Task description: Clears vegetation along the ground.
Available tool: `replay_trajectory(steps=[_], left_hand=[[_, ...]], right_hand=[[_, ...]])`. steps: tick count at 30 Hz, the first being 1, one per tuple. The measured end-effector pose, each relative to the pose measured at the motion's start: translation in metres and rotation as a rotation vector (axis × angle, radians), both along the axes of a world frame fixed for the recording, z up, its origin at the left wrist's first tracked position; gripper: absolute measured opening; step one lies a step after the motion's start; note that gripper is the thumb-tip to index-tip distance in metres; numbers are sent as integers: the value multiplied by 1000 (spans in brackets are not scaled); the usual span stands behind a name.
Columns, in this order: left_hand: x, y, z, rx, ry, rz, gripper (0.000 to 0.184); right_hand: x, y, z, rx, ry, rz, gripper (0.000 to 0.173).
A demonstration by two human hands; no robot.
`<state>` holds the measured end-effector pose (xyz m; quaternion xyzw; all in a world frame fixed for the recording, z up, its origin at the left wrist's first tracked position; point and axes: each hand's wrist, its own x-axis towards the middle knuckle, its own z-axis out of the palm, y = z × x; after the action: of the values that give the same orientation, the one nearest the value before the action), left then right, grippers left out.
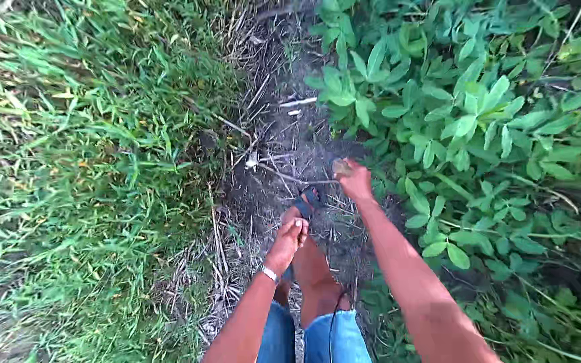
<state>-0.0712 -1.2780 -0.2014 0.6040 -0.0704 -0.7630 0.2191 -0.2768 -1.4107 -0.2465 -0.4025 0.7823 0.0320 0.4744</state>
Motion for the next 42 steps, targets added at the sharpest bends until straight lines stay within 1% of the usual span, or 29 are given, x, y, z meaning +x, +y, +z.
replay_trajectory(steps=[2, 4, 6, 8, 10, 12, 14, 15, 17, 19, 20, 22, 24, 27, 30, 33, 36, 39, 40, 42], left_hand=[[-5, -15, 0, -59, 51, -45, 28], [-8, -36, -2, -106, 78, -61, 26], [-11, -50, 0, -83, 87, -60, 25], [-13, -62, -6, -40, 79, -51, 24], [-13, -73, -13, 6, 40, -58, 23], [-13, -82, -22, 56, -28, -72, 24], [-19, -94, -34, 60, -112, -70, 28], [-23, -100, -39, 53, -151, -72, 30], [-30, -116, -45, 35, -222, -119, 33], [-37, -132, -49, 11, -289, -211, 38], [-39, -140, -52, -12, -319, -267, 40], [-38, -159, -64, -33, -374, -362, 44], [-39, -177, -74, 2, -404, -428, 42], [-43, -196, -84, 7, -446, -560, 43], [-48, -201, -93, 22, -459, -643, 51], [-55, -203, -101, 55, -463, -680, 58], [-56, -202, -103, 51, -481, -713, 62], [-51, -193, -102, 2, -496, -694, 63], [-49, -187, -99, -23, -500, -660, 62], [-41, -171, -83, -82, -496, -530, 61]], right_hand=[[-46, -4, -7, 24, -92, -79, 57], [-87, -10, -22, 52, -149, -136, 57], [-121, -4, -40, 91, -186, -182, 56], [-143, 0, -55, 126, -191, -189, 56], [-145, -2, -61, 122, -176, -156, 57], [-127, 4, -50, 37, -113, -59, 60], [-91, 18, -33, -54, 5, 100, 59], [-63, 23, -20, -44, 56, 193, 59], [4, 29, 1, 54, 77, 321, 59], [65, 37, 3, 152, 43, 345, 65], [89, 41, 0, 174, 37, 329, 65], [121, 43, -6, 207, 35, 292, 65], [134, 45, -7, 270, 20, 293, 72], [142, 46, -12, 270, 55, 303, 77], [138, 45, -8, 272, 59, 315, 73], [138, 45, -8, 247, 98, 316, 69], [137, 41, -5, 313, 89, 345, 70], [133, 31, 1, 358, 36, 355, 65], [129, 30, 4, 358, 11, 331, 64], [121, 27, 6, 341, -34, 262, 64]])
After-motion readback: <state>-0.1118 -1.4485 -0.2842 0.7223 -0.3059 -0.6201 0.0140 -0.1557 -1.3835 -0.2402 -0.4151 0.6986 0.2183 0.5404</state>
